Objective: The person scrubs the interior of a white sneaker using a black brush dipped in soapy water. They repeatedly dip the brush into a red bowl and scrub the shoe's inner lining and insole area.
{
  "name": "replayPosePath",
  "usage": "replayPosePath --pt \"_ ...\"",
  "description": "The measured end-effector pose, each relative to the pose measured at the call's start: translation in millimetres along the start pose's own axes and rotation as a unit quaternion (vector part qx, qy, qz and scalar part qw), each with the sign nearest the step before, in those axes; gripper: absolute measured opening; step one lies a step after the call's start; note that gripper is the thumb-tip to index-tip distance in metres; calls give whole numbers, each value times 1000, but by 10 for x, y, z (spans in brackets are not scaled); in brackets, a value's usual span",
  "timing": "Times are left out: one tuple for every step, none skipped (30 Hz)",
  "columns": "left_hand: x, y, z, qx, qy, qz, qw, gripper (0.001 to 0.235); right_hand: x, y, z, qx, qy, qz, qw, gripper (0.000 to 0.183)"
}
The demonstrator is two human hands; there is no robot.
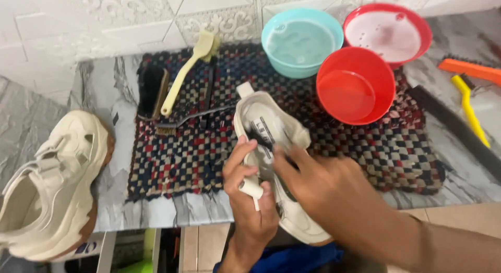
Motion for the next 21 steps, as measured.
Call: replayPosePath --pt "21 6 -3 -3 0 3 1000 23 32 71 -4 58 65 16 996 51" --pt "21 9 12 -2 0 3 1000 23 36 204 0 58 63 15 996 51" --pt "16 1 -1 -4 -1 -3 1000 22 17 336 -8 96 22 31 995 62" --pt "9 -6 -10 -5 -2 -9 1000 21 1 470 -14 134 -18 46 990 77" --pt "-8 7 -9 -7 -4 -7 1000 21 -62 464 17 135 -19 49 989 77" --pt "-21 20 -7 -12 -8 3 1000 21 -137 451 66 106 0 36 994 57" --pt "-16 -7 -7 -15 -10 6 1000 21 -222 418 112 71 23 19 997 42" --pt "5 -28 -9 -15 -10 2 1000 21 -245 439 149 68 25 19 997 42" --pt "11 -16 -7 -19 -3 2 1000 21 -304 473 203 43 -51 -57 996 42" --pt "17 -2 0 -23 4 2 1000 20 -360 512 250 18 -126 -131 983 43" --pt "14 -11 9 -27 2 -1 1000 20 -365 578 261 16 -125 -127 984 43" --pt "13 -21 18 -29 11 4 1000 19 -409 661 237 50 -198 -201 958 49" --pt "4 -21 30 -30 18 11 999 17 -439 761 211 86 -271 -272 919 56" --pt "-19 -38 31 -33 16 10 999 17 -489 840 206 85 -271 -269 920 56" --pt "-33 -55 35 -45 33 18 998 17 -552 942 177 95 -333 -314 884 49" --pt "-47 -70 40 -56 49 26 997 16 -608 1045 145 105 -392 -357 841 46" --pt "-34 -71 92 -59 48 25 997 16 -648 1117 106 106 -392 -354 843 46" --pt "-15 -74 124 -24 77 30 996 17 -684 1166 100 28 -452 -318 833 45" --pt "3 -79 155 11 106 34 994 18 -733 1210 100 -49 -507 -278 814 44" --pt "52 -144 252 6 105 33 994 18 -747 1139 147 -47 -507 -273 816 44" --pt "99 -186 315 65 123 46 989 26 -780 1083 192 -56 -477 -306 822 39"
Point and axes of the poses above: each hand's wrist, its own y-axis away from the middle knuckle, its own z-axis out of the back of the hand, x = y × z, the point moved 3 cm from there along -y, towards the middle knuckle
